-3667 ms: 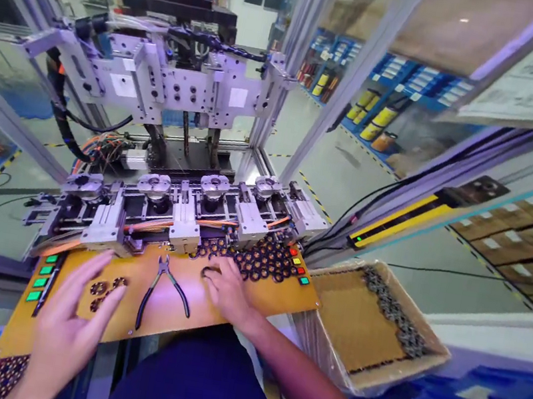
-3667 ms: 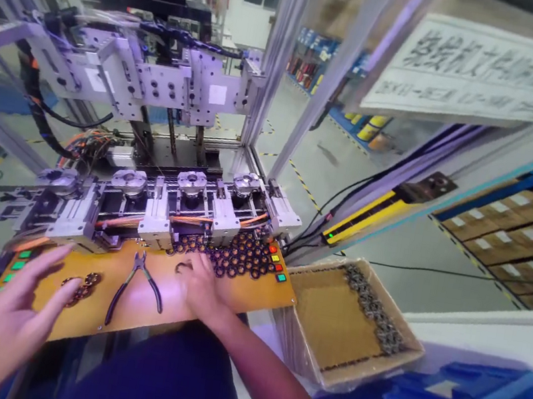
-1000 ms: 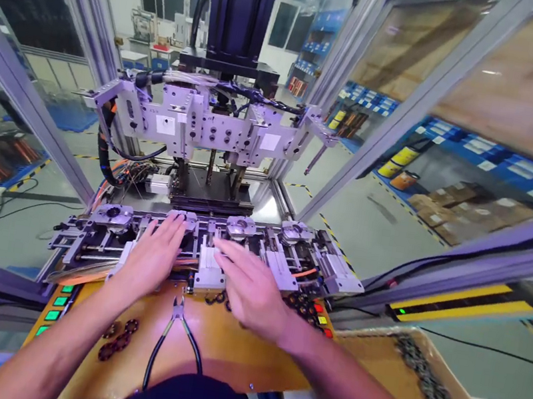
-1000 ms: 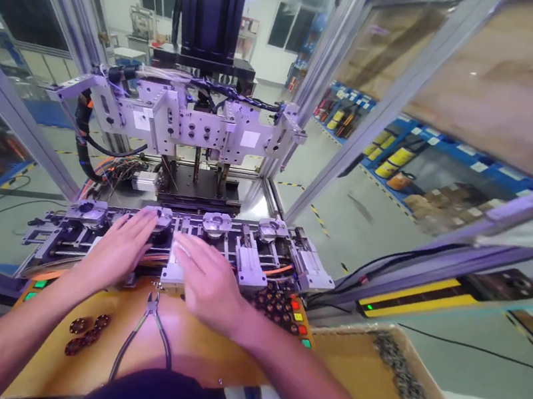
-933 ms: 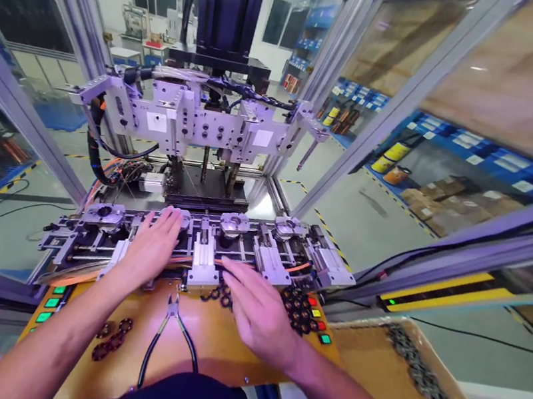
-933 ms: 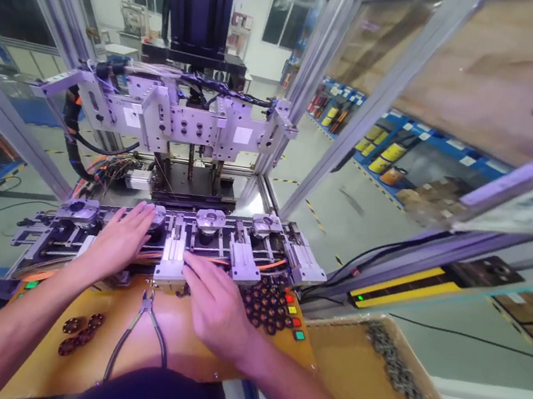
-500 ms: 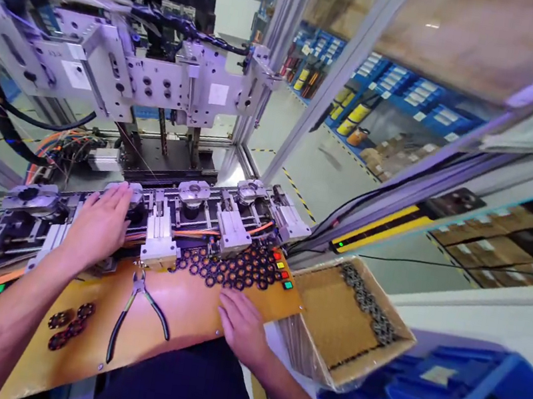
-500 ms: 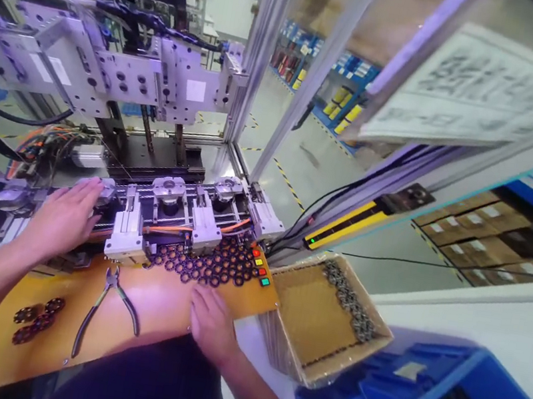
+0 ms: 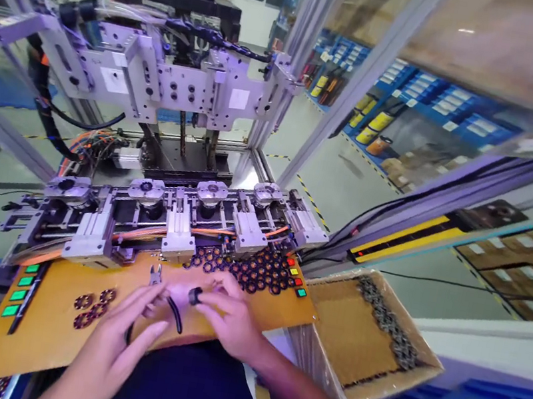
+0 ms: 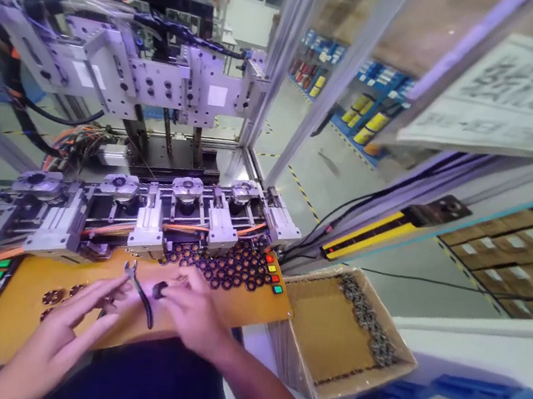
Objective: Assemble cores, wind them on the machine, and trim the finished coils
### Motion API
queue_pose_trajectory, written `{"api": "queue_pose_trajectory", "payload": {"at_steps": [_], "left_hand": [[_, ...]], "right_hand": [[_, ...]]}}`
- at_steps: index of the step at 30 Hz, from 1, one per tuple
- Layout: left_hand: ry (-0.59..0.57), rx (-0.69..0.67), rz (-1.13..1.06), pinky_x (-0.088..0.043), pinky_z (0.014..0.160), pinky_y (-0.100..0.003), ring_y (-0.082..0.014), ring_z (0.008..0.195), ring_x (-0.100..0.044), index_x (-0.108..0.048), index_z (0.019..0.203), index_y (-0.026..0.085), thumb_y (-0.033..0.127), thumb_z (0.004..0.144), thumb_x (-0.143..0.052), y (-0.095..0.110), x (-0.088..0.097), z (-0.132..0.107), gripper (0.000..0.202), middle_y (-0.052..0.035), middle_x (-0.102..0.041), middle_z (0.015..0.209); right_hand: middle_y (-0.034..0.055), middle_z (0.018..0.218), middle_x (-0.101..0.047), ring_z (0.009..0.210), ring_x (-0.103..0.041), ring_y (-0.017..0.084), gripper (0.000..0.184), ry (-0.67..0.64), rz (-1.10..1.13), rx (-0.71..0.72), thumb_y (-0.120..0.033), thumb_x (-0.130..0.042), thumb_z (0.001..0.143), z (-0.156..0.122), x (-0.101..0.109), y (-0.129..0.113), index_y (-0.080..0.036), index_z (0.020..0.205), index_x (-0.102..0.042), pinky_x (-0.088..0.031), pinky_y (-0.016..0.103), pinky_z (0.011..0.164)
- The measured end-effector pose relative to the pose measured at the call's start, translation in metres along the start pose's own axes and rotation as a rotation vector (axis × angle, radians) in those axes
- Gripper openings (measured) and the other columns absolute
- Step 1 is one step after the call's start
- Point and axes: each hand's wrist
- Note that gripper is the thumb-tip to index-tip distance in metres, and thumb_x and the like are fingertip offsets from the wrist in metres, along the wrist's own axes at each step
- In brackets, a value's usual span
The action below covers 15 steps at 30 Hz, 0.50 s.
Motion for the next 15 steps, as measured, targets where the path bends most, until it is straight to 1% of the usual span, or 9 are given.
{"api": "queue_pose_trajectory", "payload": {"at_steps": [1,3,5,6,8,11,13,15], "left_hand": [[-0.024,0.03,-0.093,-0.063,0.078,-0.033,-0.0222,0.082,-0.076,-0.069,0.126,0.023,0.039,0.09,-0.06,0.002,-0.001,-0.002,0.041,-0.01,-0.079,0.103],[-0.035,0.073,-0.238,-0.063,0.072,-0.03,-0.0197,0.074,-0.075,-0.071,0.123,0.024,0.037,0.09,-0.061,0.005,0.001,-0.004,0.037,-0.0084,-0.079,0.096],[0.02,0.086,-0.268,-0.064,0.071,-0.029,-0.0202,0.076,-0.076,-0.075,0.117,0.025,0.034,0.089,-0.064,0.009,0.007,-0.006,0.031,-0.0083,-0.08,0.099],[0.065,0.066,-0.24,-0.064,0.073,-0.029,-0.0209,0.08,-0.077,-0.076,0.113,0.025,0.032,0.088,-0.066,0.011,0.01,-0.008,0.029,-0.0081,-0.08,0.102],[0.151,-0.009,-0.155,-0.063,0.076,-0.029,-0.0219,0.085,-0.077,-0.077,0.111,0.027,0.028,0.086,-0.068,0.014,0.015,-0.009,0.027,-0.007,-0.08,0.1],[0.233,-0.138,-0.073,-0.063,0.074,-0.028,-0.0214,0.084,-0.076,-0.076,0.112,0.027,0.021,0.084,-0.07,0.016,0.019,-0.007,0.029,-0.0065,-0.079,0.098],[0.259,-0.186,-0.065,-0.063,0.073,-0.026,-0.0207,0.084,-0.075,-0.076,0.111,0.028,0.018,0.083,-0.07,0.015,0.02,-0.005,0.03,-0.0058,-0.078,0.097],[0.274,-0.184,-0.074,-0.063,0.075,-0.026,-0.0205,0.085,-0.075,-0.073,0.116,0.03,0.018,0.082,-0.072,0.009,0.021,-0.004,0.036,-0.0055,-0.078,0.102]], "right_hand": [[0.0075,0.106,-0.061,0.1,-0.062,0.02,0.008,0.015,0.117,0.023,-0.022,-0.066,0.091,0.004,0.003,-0.016,-0.023,0.094,-0.073,-0.058,0.031,0.084],[0.0076,0.109,-0.06,0.104,-0.063,0.019,0.008,0.051,0.395,0.061,-0.021,-0.067,0.09,0.014,0.007,-0.044,-0.024,0.093,-0.074,-0.058,0.031,0.088],[0.0083,0.111,-0.059,0.105,-0.064,0.019,0.011,0.053,0.61,0.08,-0.018,-0.067,0.09,0.024,0.009,-0.062,-0.025,0.095,-0.074,-0.058,0.032,0.088],[0.0085,0.112,-0.06,0.104,-0.064,0.019,0.012,0.036,0.659,0.084,-0.018,-0.066,0.09,0.028,0.008,-0.068,-0.025,0.096,-0.074,-0.058,0.032,0.087],[0.0094,0.113,-0.061,0.103,-0.064,0.02,0.011,-0.003,0.727,0.072,-0.023,-0.067,0.09,0.035,0.006,-0.072,-0.025,0.099,-0.072,-0.058,0.035,0.088],[0.01,0.112,-0.063,0.105,-0.064,0.022,0.012,-0.056,0.799,0.026,-0.031,-0.067,0.09,0.04,0.0,-0.074,-0.024,0.1,-0.071,-0.055,0.04,0.094],[0.0098,0.11,-0.064,0.107,-0.064,0.022,0.011,-0.075,0.821,-0.007,-0.03,-0.065,0.091,0.042,-0.002,-0.075,-0.024,0.097,-0.071,-0.055,0.039,0.095],[0.0096,0.111,-0.064,0.106,-0.065,0.02,0.008,-0.083,0.815,-0.016,-0.026,-0.064,0.092,0.05,0.001,-0.072,-0.023,0.094,-0.071,-0.055,0.037,0.095]]}}
Point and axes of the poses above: each hand's wrist, its own z-axis towards the middle knuckle, its own x-axis out of the back of the hand, y = z × x
